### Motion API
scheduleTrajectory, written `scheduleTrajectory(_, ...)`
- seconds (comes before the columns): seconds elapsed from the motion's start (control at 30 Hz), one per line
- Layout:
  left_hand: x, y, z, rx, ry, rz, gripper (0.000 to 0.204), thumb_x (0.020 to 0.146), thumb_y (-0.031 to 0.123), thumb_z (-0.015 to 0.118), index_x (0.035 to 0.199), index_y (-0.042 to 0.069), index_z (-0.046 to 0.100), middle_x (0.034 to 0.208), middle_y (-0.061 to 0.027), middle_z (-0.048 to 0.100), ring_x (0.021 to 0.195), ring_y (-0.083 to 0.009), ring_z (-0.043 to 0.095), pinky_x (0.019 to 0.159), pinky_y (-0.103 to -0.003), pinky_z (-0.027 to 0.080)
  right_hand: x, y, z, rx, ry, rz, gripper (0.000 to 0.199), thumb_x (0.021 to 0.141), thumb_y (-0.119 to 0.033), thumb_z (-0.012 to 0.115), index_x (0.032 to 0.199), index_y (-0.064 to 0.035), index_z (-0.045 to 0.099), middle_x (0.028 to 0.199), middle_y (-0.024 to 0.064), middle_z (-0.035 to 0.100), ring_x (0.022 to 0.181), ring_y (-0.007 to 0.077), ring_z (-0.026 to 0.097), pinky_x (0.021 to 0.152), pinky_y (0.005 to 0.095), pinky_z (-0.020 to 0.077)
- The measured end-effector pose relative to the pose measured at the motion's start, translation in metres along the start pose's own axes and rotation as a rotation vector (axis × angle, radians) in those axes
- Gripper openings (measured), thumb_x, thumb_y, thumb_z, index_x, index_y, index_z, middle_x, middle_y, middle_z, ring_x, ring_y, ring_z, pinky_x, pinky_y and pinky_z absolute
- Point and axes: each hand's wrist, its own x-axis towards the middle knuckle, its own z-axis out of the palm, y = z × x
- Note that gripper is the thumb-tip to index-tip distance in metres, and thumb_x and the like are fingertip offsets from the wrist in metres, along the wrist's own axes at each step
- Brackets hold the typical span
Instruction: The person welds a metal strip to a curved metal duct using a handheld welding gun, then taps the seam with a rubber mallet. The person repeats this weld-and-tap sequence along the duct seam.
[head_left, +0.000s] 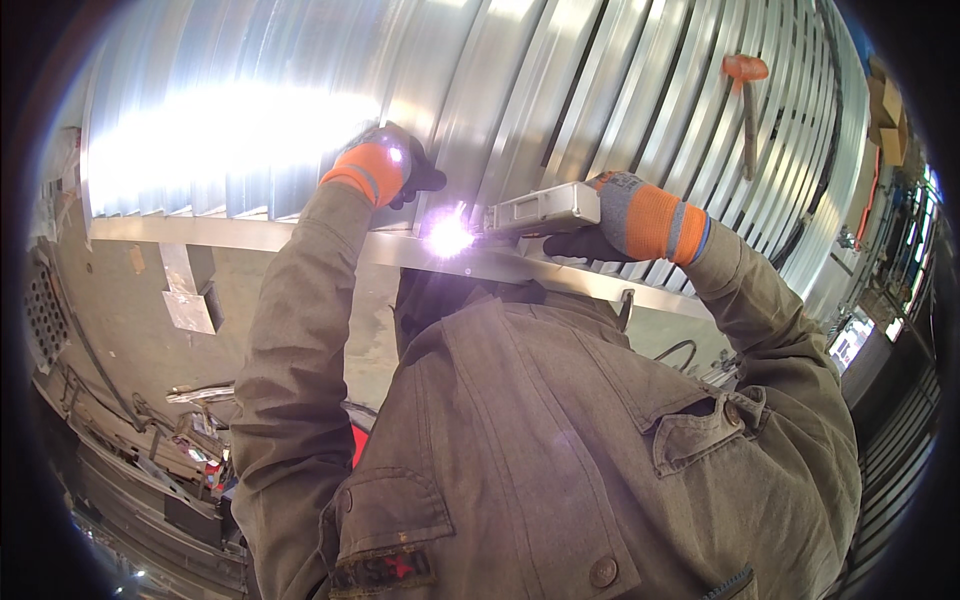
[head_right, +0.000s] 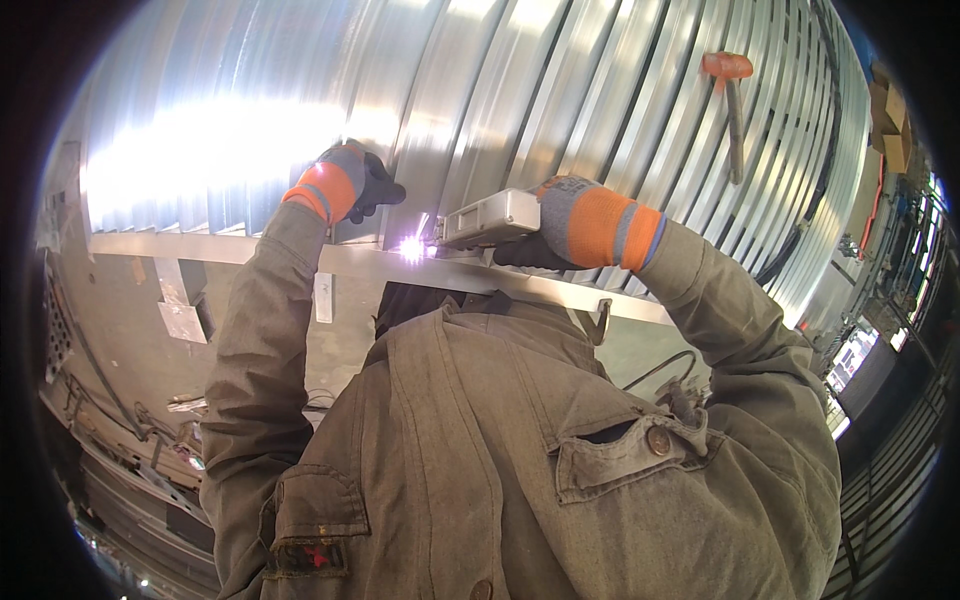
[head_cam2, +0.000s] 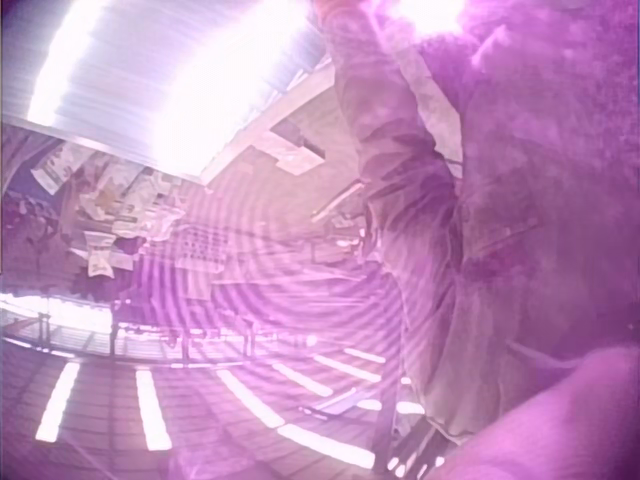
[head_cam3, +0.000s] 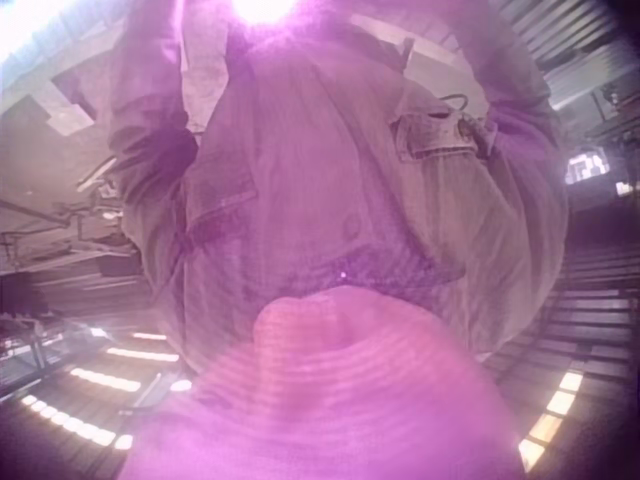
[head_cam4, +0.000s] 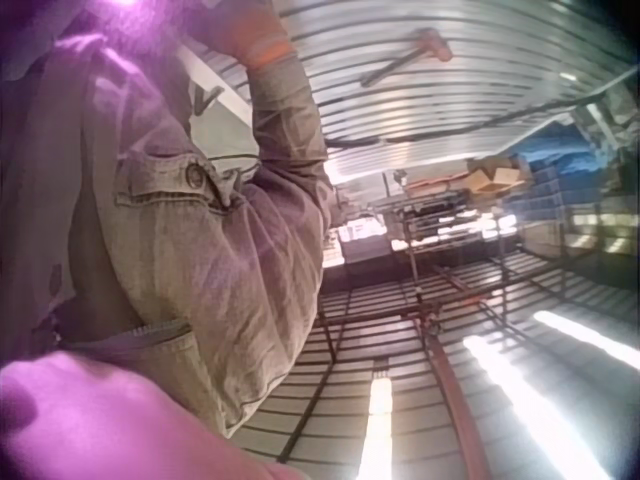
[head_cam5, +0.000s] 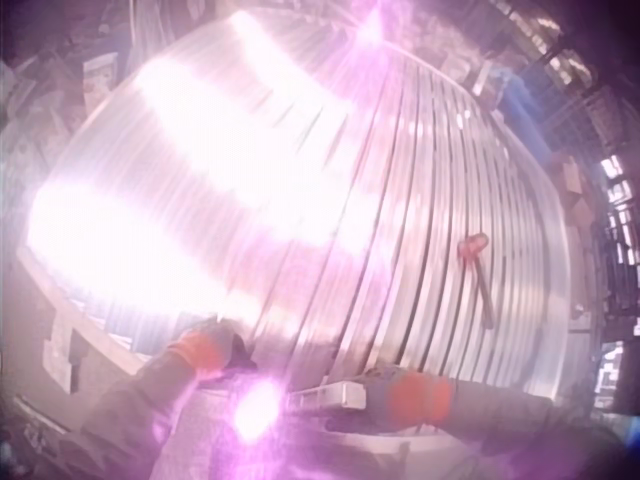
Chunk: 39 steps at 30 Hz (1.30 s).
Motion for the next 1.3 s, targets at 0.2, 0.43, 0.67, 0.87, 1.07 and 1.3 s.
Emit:
scheduleTrajectory(0.2, -0.01, 0.003, 0.001, -0.098, 0.051, 0.002, 0.036, 0.091, 0.044, 0.087, 0.099, 0.01, 0.082, 0.078, -0.0018, 0.078, 0.064, -0.0175, 0.074, 0.067, -0.036, 0.061, 0.009, -0.02, -0.012, -0.094, -0.072, 0.09, 0.042, 0.101, -0.053, 0.079, 0.114, -0.0131, 0.082, 0.085, 0.014, 0.079, 0.077, 0.0351, 0.076, 0.074, 0.0437, 0.0613)
scheduleTrajectory(0.43, -0.021, 0.007, 0.001, -0.054, 0.117, 0.034, 0.039, 0.093, 0.044, 0.085, 0.084, 0.007, 0.08, 0.077, -0.0061, 0.076, 0.066, -0.0201, 0.071, 0.071, -0.039, 0.058, 0.019, -0.055, -0.03, -0.096, -0.102, 0.196, 0.046, 0.099, -0.057, 0.078, 0.115, -0.0138, 0.082, 0.087, 0.0138, 0.08, 0.08, 0.0352, 0.076, 0.078, 0.0436, 0.0624)
scheduleTrajectory(0.67, -0.013, -0.006, 0.01, -0.045, 0.215, 0.104, 0.036, 0.09, 0.047, 0.085, 0.087, 0.011, 0.083, 0.075, -0.0048, 0.078, 0.068, -0.021, 0.074, 0.072, -0.04, 0.06, 0.04, -0.076, -0.034, -0.218, -0.177, 0.285, 0.056, 0.096, -0.067, 0.076, 0.113, -0.0144, 0.085, 0.091, 0.0134, 0.08, 0.084, 0.0305, 0.077, 0.081, 0.0429, 0.0609)
scheduleTrajectory(0.87, -0.011, 0.006, 0.007, 0.248, 0.196, 0.048, 0.048, 0.093, 0.058, 0.07, 0.079, 0.014, 0.082, 0.078, -0.0052, 0.079, 0.074, -0.0291, 0.075, 0.077, -0.049, 0.06, 0.002, -0.102, -0.05, -0.136, -0.012, 0.123, 0.049, 0.097, -0.056, 0.079, 0.124, -0.0148, 0.081, 0.093, 0.0108, 0.082, 0.088, 0.0296, 0.078, 0.085, 0.0405, 0.059)
scheduleTrajectory(1.07, -0.01, 0.008, 0.006, 0.222, 0.187, 0.071, 0.043, 0.093, 0.056, 0.073, 0.087, 0.015, 0.083, 0.084, -0.0042, 0.082, 0.078, -0.0239, 0.077, 0.081, -0.046, 0.06, -0.103, -0.127, -0.037, 0.31, 0.195, 0.209, 0.045, 0.093, -0.011, 0.09, 0.134, -0.0006, 0.075, 0.118, 0.0146, 0.083, 0.098, 0.0233, 0.08, 0.092, 0.0389, 0.0621)
scheduleTrajectory(1.3, -0.03, -0.007, 0.045, -0.01, 0.521, 0.164, 0.039, 0.093, 0.05, 0.08, 0.107, 0.013, 0.086, 0.095, -0.0056, 0.083, 0.095, -0.0287, 0.078, 0.092, -0.045, 0.06, -0.179, -0.096, 0.044, 0.299, 0.44, 0.08, 0.04, 0.095, -0.017, 0.087, 0.131, -0.0045, 0.077, 0.118, 0.0093, 0.081, 0.1, 0.0243, 0.079, 0.086, 0.0349, 0.0611)
